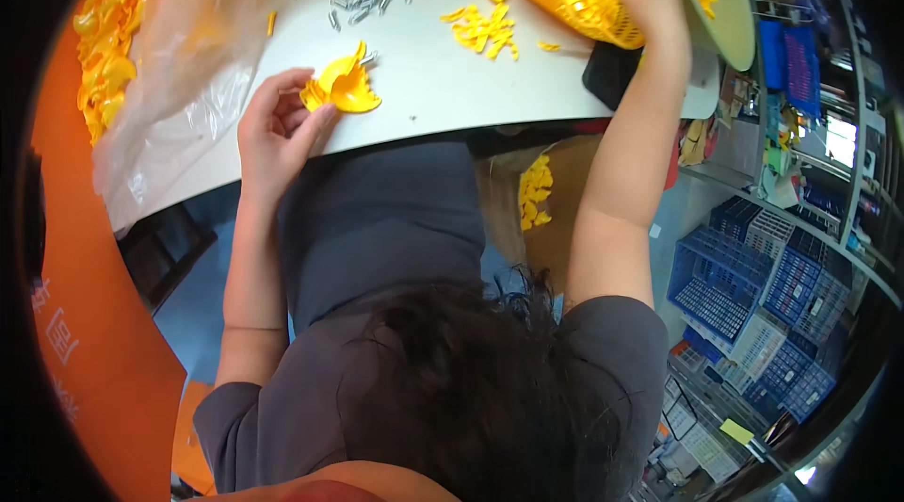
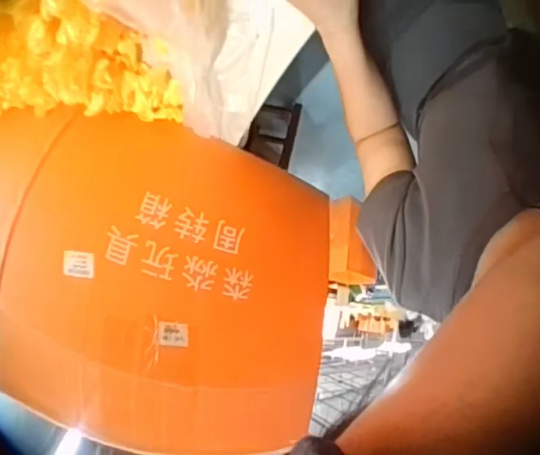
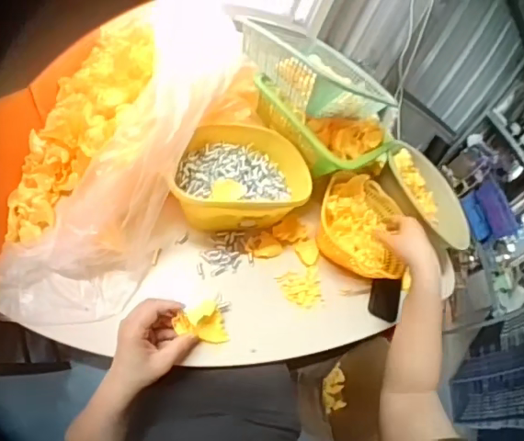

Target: Assemble yellow plastic toy parts by inserting metal pins using hands.

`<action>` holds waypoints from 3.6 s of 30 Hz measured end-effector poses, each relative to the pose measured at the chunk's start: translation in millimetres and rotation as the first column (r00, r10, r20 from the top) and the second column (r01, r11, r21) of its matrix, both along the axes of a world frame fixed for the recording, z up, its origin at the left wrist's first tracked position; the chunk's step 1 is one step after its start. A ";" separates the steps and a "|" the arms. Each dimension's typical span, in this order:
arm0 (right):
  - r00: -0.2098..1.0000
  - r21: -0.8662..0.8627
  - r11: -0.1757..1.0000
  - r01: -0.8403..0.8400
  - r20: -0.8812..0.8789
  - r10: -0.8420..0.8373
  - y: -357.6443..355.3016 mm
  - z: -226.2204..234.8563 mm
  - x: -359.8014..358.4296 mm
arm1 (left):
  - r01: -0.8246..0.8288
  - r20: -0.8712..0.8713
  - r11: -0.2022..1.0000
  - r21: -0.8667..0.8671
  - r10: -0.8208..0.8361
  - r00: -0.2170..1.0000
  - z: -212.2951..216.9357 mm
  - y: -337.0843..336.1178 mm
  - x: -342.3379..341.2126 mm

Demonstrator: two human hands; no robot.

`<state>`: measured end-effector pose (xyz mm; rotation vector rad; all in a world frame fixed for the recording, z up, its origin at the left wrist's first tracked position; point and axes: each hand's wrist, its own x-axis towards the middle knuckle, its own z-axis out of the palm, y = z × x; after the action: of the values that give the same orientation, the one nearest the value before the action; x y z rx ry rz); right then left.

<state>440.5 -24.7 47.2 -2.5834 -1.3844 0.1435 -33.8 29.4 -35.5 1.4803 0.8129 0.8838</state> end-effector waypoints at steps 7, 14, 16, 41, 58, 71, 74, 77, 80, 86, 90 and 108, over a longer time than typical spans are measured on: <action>0.999 -0.162 0.986 0.046 0.006 -0.046 15.6 -5.9 10.1 | 0.032 -0.018 0.999 0.030 -0.031 0.999 0.4 0.1 1.5; 0.988 0.011 0.992 -0.128 -0.084 0.128 20.6 12.0 -59.2 | 0.079 -0.005 0.997 0.004 -0.079 0.997 1.4 4.3 0.0; 0.993 0.028 0.995 -0.091 -0.074 0.093 18.8 4.6 -58.9 | 0.092 -0.003 0.996 -0.001 -0.092 0.996 2.2 5.4 0.6; 0.959 0.045 0.982 -0.181 -0.215 0.187 6.6 -4.4 -73.4 | 0.070 -0.018 0.997 0.028 -0.070 0.997 1.9 2.8 -2.4; 0.349 0.574 0.810 0.121 -0.789 0.506 -46.6 47.1 -155.7 | 0.052 -0.022 0.997 0.058 -0.051 0.998 1.5 2.4 -2.0; 0.814 0.188 0.970 -0.156 -0.531 0.234 -56.8 -29.1 -244.9 | 0.044 -0.013 0.993 0.114 -0.043 0.999 2.0 4.6 -0.1; 0.827 0.066 0.921 -0.384 -0.419 0.375 -57.1 -22.8 -244.7 | 0.048 -0.022 0.991 0.128 -0.046 0.999 1.6 4.9 -0.7; 0.840 0.023 0.924 -0.381 -0.410 0.356 -52.0 -21.3 -242.1 | 0.036 0.002 0.993 0.110 -0.037 0.999 2.6 4.7 -1.7; 0.879 0.081 0.897 -0.434 -0.180 0.441 -46.2 -11.2 -247.2 | 0.043 -0.029 0.990 0.136 -0.039 0.999 2.0 5.1 -1.1; 0.807 -0.054 0.828 -0.558 -0.269 0.526 -40.0 -6.9 -234.8 | 0.027 0.010 0.990 0.141 -0.029 1.000 -0.5 5.6 -0.2; 0.819 -0.027 0.831 -0.556 -0.188 0.542 -41.5 -11.8 -230.6 | 0.071 -0.009 0.990 0.124 -0.070 0.997 3.8 7.5 -3.0; 0.671 0.451 0.628 -0.634 -0.082 0.737 -7.9 -38.1 -277.1 | 0.061 0.014 0.989 0.131 -0.063 0.998 0.0 6.9 -3.0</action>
<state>163.4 -32.6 9.1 -1.5203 -1.9871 0.2783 -36.7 36.3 -35.4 1.6009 0.7029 0.9170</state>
